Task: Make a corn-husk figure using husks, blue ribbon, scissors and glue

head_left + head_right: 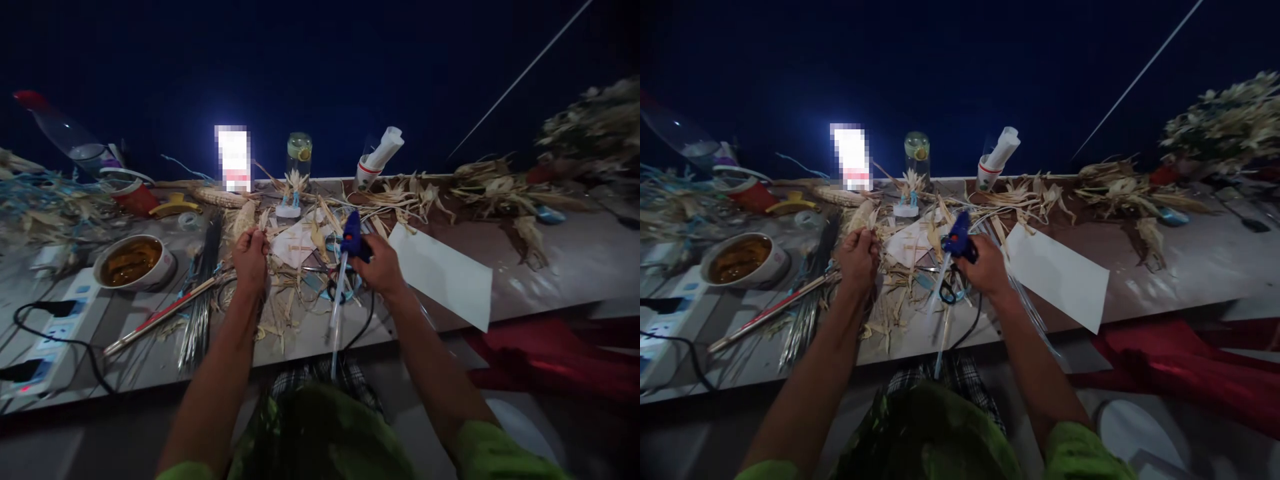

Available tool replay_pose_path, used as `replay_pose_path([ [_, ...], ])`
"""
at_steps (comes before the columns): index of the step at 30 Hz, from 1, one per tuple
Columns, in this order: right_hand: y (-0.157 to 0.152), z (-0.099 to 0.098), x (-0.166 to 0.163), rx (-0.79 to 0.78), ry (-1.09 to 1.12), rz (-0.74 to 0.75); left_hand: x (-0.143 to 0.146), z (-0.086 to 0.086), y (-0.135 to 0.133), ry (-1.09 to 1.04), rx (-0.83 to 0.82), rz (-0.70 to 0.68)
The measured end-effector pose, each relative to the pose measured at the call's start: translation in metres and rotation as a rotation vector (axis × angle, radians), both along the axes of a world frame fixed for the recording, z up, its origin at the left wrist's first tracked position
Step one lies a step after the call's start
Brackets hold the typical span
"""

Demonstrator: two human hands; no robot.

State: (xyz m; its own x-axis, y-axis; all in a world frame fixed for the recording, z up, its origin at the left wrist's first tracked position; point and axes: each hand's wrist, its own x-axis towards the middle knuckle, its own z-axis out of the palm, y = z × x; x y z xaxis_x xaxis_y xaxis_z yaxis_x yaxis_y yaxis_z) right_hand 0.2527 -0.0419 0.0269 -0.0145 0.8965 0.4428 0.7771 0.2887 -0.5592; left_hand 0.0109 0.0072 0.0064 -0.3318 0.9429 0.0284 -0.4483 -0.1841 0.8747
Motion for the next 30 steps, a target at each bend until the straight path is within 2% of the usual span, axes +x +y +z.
replay_pose_path([
  [4,-0.013,-0.023,0.055,-0.027,-0.178,-0.331,0.002,0.001,-0.002,-0.009,0.002,-0.019],
  [7,-0.022,-0.034,0.082,-0.164,-0.282,-0.482,0.001,-0.002,-0.001,0.024,0.019,-0.037],
  [11,-0.028,-0.038,0.093,-0.331,-0.354,-0.525,0.001,-0.005,0.001,0.076,0.042,-0.054],
  [15,-0.033,-0.031,0.094,-0.452,-0.375,-0.504,0.001,-0.004,0.000,0.106,0.059,-0.064],
  [18,-0.033,-0.016,0.089,-0.393,-0.334,-0.529,0.003,-0.004,-0.001,0.164,0.076,-0.059],
  [20,-0.028,-0.002,0.072,-0.203,-0.177,-0.509,0.004,-0.004,-0.002,0.217,0.077,-0.053],
  [22,-0.018,0.010,0.041,-0.108,0.078,-0.343,0.005,-0.005,-0.003,0.279,0.075,-0.046],
  [24,-0.003,0.017,-0.004,-0.225,0.338,-0.087,0.005,-0.004,-0.004,0.343,0.078,-0.037],
  [26,0.013,0.018,-0.052,-0.331,0.525,0.099,0.005,-0.004,-0.006,0.378,0.087,-0.029],
  [28,0.027,0.016,-0.095,-0.419,0.687,0.180,0.004,-0.004,-0.007,0.391,0.089,-0.027],
  [30,0.036,0.012,-0.125,-0.442,0.823,0.213,0.003,-0.004,-0.007,0.419,0.083,-0.025],
])
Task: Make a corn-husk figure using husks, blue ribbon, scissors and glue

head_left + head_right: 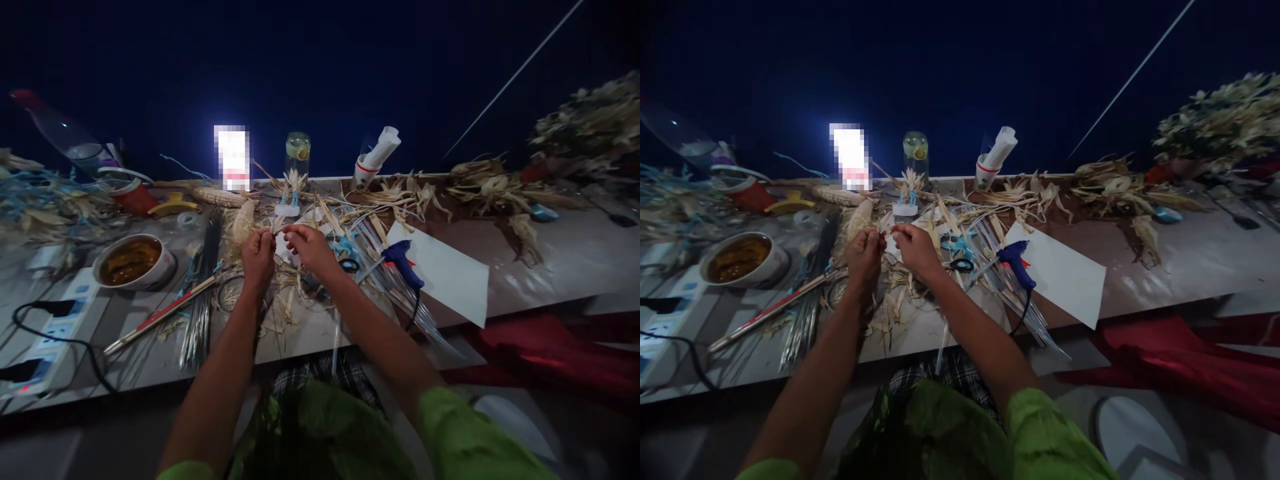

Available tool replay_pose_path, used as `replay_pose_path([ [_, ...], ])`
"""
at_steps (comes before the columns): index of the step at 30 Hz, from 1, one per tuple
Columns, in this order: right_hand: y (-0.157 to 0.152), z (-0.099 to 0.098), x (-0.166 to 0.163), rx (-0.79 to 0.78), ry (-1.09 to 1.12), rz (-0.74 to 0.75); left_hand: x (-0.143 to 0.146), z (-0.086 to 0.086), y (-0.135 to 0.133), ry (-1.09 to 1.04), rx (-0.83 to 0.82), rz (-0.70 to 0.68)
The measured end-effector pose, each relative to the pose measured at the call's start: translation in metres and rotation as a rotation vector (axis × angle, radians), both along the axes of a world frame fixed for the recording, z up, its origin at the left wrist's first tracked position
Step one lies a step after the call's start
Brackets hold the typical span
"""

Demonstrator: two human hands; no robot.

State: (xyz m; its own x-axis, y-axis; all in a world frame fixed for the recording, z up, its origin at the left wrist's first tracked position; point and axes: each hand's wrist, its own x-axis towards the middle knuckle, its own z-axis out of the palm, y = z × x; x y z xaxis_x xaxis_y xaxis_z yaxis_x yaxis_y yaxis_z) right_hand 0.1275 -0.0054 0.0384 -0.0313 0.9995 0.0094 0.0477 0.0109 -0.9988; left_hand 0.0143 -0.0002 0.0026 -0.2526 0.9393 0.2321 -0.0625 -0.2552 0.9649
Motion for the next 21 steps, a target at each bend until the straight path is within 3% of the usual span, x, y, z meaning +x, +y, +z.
replay_pose_path([
  [3,0.007,-0.006,-0.022,-0.021,0.151,-0.026,-0.001,0.000,-0.001,0.052,0.007,0.022],
  [8,0.007,-0.013,-0.029,0.017,0.259,-0.097,0.002,0.006,-0.004,0.080,0.019,0.070],
  [13,0.004,-0.020,-0.032,0.006,0.309,-0.157,0.004,0.013,-0.007,0.111,0.010,0.125],
  [21,0.002,-0.032,-0.037,0.029,0.300,-0.181,0.002,0.010,-0.006,0.181,0.026,0.175],
])
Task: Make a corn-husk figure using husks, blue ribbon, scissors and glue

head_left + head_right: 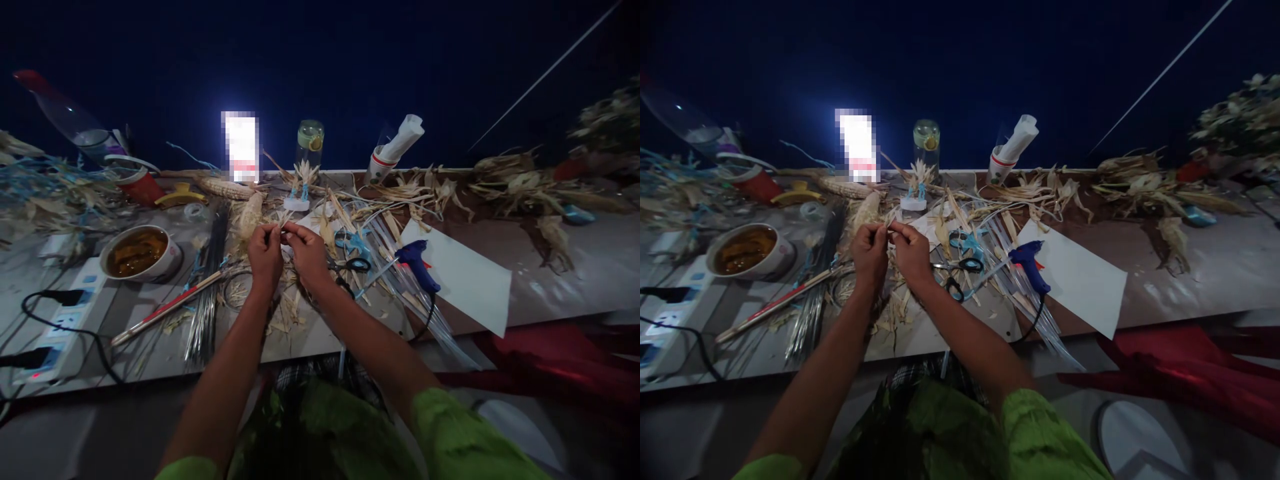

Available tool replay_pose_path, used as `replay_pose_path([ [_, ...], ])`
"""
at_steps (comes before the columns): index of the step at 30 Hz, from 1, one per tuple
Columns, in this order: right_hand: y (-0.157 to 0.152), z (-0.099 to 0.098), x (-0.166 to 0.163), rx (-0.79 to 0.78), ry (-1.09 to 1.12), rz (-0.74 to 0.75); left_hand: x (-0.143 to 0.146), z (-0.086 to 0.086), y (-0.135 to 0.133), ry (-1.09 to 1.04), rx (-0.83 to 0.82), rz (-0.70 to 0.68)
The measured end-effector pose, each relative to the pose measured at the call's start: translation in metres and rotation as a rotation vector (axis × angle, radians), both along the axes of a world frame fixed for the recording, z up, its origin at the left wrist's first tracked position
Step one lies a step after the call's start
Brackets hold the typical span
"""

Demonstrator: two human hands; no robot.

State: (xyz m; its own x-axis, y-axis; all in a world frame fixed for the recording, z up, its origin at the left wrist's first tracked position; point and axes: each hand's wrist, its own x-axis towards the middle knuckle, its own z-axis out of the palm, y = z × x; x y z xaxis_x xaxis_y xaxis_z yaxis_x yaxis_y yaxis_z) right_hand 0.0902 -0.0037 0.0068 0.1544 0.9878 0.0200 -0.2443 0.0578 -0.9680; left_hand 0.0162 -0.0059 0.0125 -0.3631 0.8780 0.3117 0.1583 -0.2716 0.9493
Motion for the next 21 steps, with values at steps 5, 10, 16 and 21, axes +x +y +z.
replay_pose_path([
  [5,-0.002,-0.001,-0.001,-0.019,0.022,0.010,-0.001,-0.006,0.003,-0.023,-0.022,-0.014],
  [10,-0.004,-0.001,0.000,-0.058,0.099,0.031,-0.004,-0.011,0.008,-0.090,-0.078,-0.077],
  [16,-0.005,0.003,0.002,-0.104,0.194,0.070,-0.004,-0.010,0.008,-0.092,-0.114,-0.095],
  [21,-0.006,0.007,0.002,-0.083,0.188,0.113,-0.002,-0.005,0.004,0.089,-0.043,-0.002],
])
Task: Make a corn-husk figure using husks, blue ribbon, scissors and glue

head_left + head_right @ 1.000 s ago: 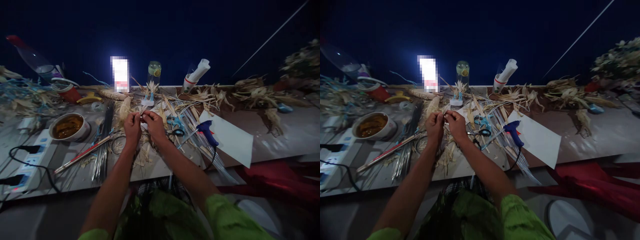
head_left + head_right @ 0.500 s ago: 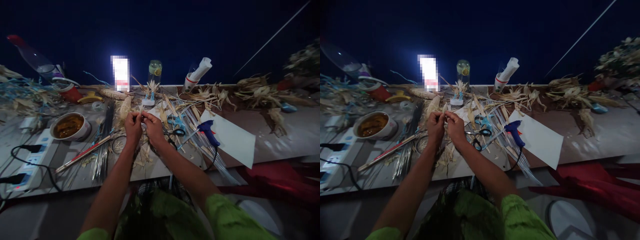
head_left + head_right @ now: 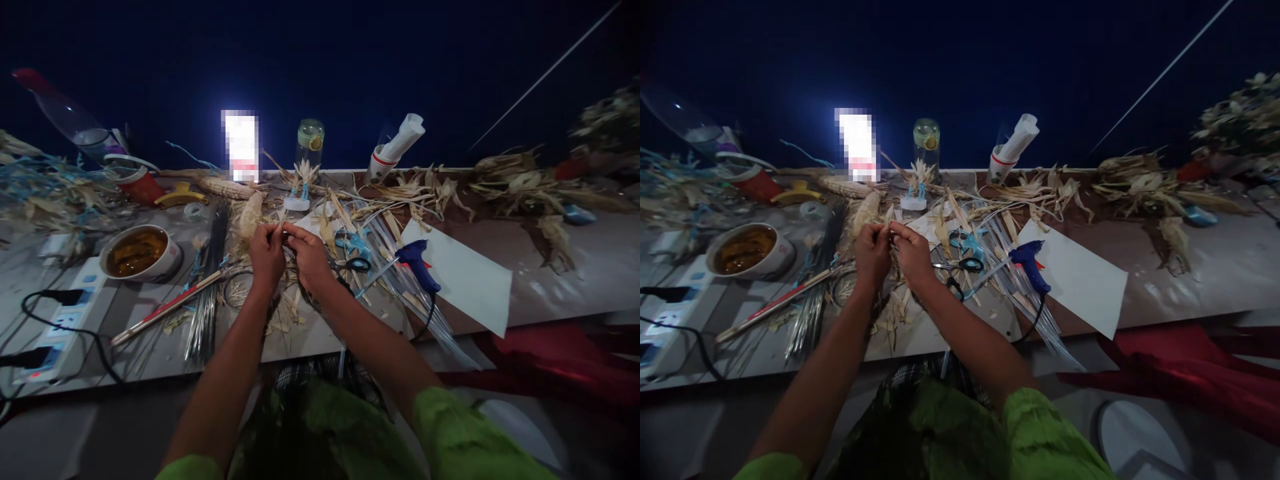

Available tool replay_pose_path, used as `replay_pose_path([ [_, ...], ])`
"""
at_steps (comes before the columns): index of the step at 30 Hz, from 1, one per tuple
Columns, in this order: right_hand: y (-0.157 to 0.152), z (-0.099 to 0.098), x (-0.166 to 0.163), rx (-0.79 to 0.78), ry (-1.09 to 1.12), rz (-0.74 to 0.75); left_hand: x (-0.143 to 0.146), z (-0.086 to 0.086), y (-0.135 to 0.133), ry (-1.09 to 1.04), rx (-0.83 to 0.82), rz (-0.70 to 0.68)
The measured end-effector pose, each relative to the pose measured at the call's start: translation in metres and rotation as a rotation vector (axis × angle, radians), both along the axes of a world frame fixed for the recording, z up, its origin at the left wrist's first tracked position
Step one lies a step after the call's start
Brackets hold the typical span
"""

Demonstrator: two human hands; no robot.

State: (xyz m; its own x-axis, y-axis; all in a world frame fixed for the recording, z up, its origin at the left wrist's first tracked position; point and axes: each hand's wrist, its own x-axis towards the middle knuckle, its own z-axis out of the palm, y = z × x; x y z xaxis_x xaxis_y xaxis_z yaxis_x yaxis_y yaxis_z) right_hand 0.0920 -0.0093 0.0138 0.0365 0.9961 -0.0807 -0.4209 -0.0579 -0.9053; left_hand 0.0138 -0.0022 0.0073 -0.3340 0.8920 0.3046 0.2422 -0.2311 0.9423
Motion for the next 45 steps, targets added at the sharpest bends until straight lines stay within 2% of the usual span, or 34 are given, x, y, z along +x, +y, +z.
replay_pose_path([
  [3,0.001,0.004,0.002,-0.020,0.033,0.018,0.001,0.003,-0.002,0.077,0.048,0.031],
  [6,0.002,0.008,0.007,-0.048,0.040,-0.034,0.002,0.005,-0.004,0.125,0.046,0.043],
  [9,0.003,0.011,0.009,-0.047,0.003,-0.079,0.003,0.005,-0.005,0.158,0.024,0.032],
  [14,0.005,0.010,0.007,-0.017,-0.070,-0.067,0.003,0.002,-0.006,0.184,0.018,-0.004],
  [21,0.008,0.009,0.011,0.002,-0.164,-0.123,0.006,-0.001,-0.009,0.361,0.193,-0.051],
  [25,0.008,0.009,0.015,-0.006,-0.231,-0.100,0.004,-0.001,-0.009,0.446,0.216,-0.042],
  [29,0.009,0.008,0.017,0.028,-0.334,-0.057,0.004,-0.004,-0.008,0.411,0.144,-0.006],
  [33,0.010,0.008,0.019,0.045,-0.402,-0.099,0.006,-0.007,-0.008,0.362,0.105,-0.010],
  [36,0.011,0.009,0.021,0.058,-0.440,-0.122,0.008,-0.005,-0.008,0.320,0.098,-0.067],
  [42,0.017,0.004,0.028,0.054,-0.401,-0.138,0.006,-0.002,-0.006,0.263,0.163,-0.281],
  [45,0.017,0.005,0.029,0.051,-0.360,-0.116,0.005,-0.005,-0.004,0.288,0.151,-0.262],
])
